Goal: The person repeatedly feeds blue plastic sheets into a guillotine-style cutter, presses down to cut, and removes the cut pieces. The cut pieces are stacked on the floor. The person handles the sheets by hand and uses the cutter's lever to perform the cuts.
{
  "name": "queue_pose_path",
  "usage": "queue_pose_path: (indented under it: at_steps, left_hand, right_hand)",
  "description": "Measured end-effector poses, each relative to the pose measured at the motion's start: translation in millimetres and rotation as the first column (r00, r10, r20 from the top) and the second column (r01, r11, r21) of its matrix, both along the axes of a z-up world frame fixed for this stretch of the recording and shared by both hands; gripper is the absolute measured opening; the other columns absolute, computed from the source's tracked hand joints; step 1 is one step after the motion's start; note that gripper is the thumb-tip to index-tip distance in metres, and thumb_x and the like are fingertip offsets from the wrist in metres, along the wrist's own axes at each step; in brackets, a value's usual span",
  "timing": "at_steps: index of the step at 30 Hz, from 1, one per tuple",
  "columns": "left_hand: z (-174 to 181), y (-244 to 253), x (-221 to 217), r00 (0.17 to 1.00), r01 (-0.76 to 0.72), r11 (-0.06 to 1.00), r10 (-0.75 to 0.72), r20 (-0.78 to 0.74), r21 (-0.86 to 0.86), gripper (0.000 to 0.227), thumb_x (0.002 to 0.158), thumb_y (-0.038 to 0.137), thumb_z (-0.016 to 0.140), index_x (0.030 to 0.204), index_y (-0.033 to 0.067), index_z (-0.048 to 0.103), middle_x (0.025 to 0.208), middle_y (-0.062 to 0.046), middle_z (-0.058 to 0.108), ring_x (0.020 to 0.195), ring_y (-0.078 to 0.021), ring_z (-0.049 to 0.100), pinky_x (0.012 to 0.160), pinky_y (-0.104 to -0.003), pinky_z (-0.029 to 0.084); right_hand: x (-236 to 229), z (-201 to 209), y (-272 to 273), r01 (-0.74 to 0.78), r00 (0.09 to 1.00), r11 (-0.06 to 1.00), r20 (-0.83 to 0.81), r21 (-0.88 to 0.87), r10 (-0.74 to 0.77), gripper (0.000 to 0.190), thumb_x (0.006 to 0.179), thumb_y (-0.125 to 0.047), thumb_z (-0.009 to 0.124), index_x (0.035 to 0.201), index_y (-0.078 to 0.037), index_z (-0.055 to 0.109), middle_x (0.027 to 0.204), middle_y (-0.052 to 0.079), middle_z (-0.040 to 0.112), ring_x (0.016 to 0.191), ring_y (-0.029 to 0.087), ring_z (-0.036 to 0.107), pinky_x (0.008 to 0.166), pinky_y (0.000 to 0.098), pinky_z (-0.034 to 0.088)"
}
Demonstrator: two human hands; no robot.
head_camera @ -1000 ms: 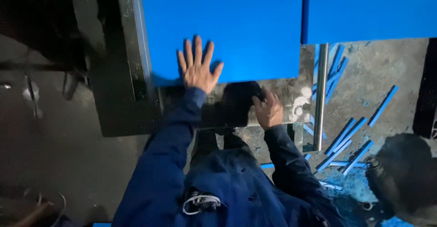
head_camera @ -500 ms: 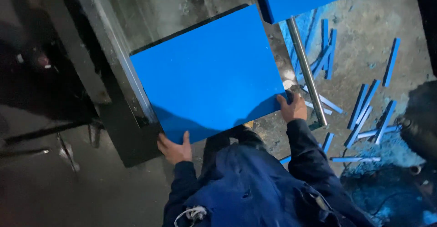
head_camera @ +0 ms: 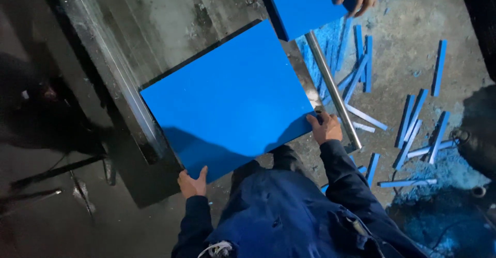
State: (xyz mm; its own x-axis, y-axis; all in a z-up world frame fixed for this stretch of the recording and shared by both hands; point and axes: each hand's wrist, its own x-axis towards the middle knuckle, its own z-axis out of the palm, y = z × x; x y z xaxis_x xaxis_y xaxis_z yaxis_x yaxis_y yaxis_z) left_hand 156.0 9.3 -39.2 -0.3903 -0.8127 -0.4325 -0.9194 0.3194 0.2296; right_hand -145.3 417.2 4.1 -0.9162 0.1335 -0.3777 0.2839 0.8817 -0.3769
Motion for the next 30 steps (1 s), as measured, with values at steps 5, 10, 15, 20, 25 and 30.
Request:
queue_pose_path:
  at_steps: [5,10,15,20,25,30]
  left_hand:
    - [16,42,-22,0.994,-0.050,0.995,0.041,0.098,0.087,0.093,0.078,0.062,0.080,0.140,-0.0009,0.050,0.134,-0.023,0.056,0.118,-0.0401,0.058,0.097,-0.055,0.051]
    - [27,57,-39,0.997,-0.055,0.984,0.046,0.057,0.167,0.087,0.081,0.062,0.076,0.145,0.0099,0.049,0.134,-0.018,0.064,0.114,-0.0372,0.066,0.095,-0.055,0.055]
    - [43,65,-79,0.998,-0.048,0.989,0.041,0.054,0.139,0.097,0.080,0.057,0.078,0.157,0.0148,0.034,0.142,-0.022,0.056,0.115,-0.0408,0.063,0.089,-0.057,0.055]
    - [36,92,-93,0.999,-0.043,0.985,0.038,0.036,0.164,0.098,0.081,0.054,0.080,0.157,0.0134,0.034,0.129,-0.022,0.063,0.107,-0.0394,0.066,0.088,-0.055,0.056]
    - [18,116,-127,1.000,0.005,0.987,-0.002,-0.021,0.160,0.097,0.078,0.054,0.082,0.156,0.0135,0.040,0.097,-0.016,0.067,0.089,-0.0350,0.067,0.081,-0.053,0.055]
    - [31,146,-205,0.995,0.069,0.981,-0.054,-0.086,0.180,0.095,0.077,0.050,0.085,0.152,0.0120,0.041,0.090,-0.013,0.065,0.084,-0.0343,0.066,0.076,-0.050,0.054]
  right_hand:
    - [-41,6,31,-0.031,0.999,0.999,0.043,-0.010,0.031,0.058,0.086,-0.061,0.072,0.112,-0.009,0.076,0.109,0.021,0.071,0.100,0.040,0.069,0.087,0.0504,0.055]
    - [-71,-16,66,-0.038,0.997,0.990,0.065,-0.139,0.048,0.060,0.085,-0.057,0.076,0.111,-0.003,0.074,0.103,0.020,0.074,0.095,0.035,0.070,0.083,0.0479,0.055]
    - [-93,-29,81,-0.007,0.986,0.986,0.161,-0.164,0.034,0.058,0.085,-0.057,0.077,0.103,-0.002,0.074,0.090,0.018,0.075,0.081,0.029,0.071,0.074,0.0454,0.056]
    - [-130,-39,98,0.070,0.997,0.883,0.012,-0.464,-0.072,0.047,0.087,-0.046,0.080,0.097,-0.001,0.074,0.083,0.008,0.075,0.073,0.017,0.070,0.065,0.0335,0.056]
    - [-185,-55,115,0.209,0.975,0.772,0.066,-0.600,-0.213,0.034,0.092,-0.033,0.082,0.093,0.000,0.072,0.079,0.006,0.071,0.063,0.014,0.062,0.056,0.0328,0.051]
    - [-218,-90,166,0.387,0.884,0.524,0.143,-0.758,-0.446,0.027,0.096,-0.026,0.081,0.102,-0.004,0.067,0.091,0.003,0.070,0.076,0.015,0.066,0.063,0.0360,0.058]
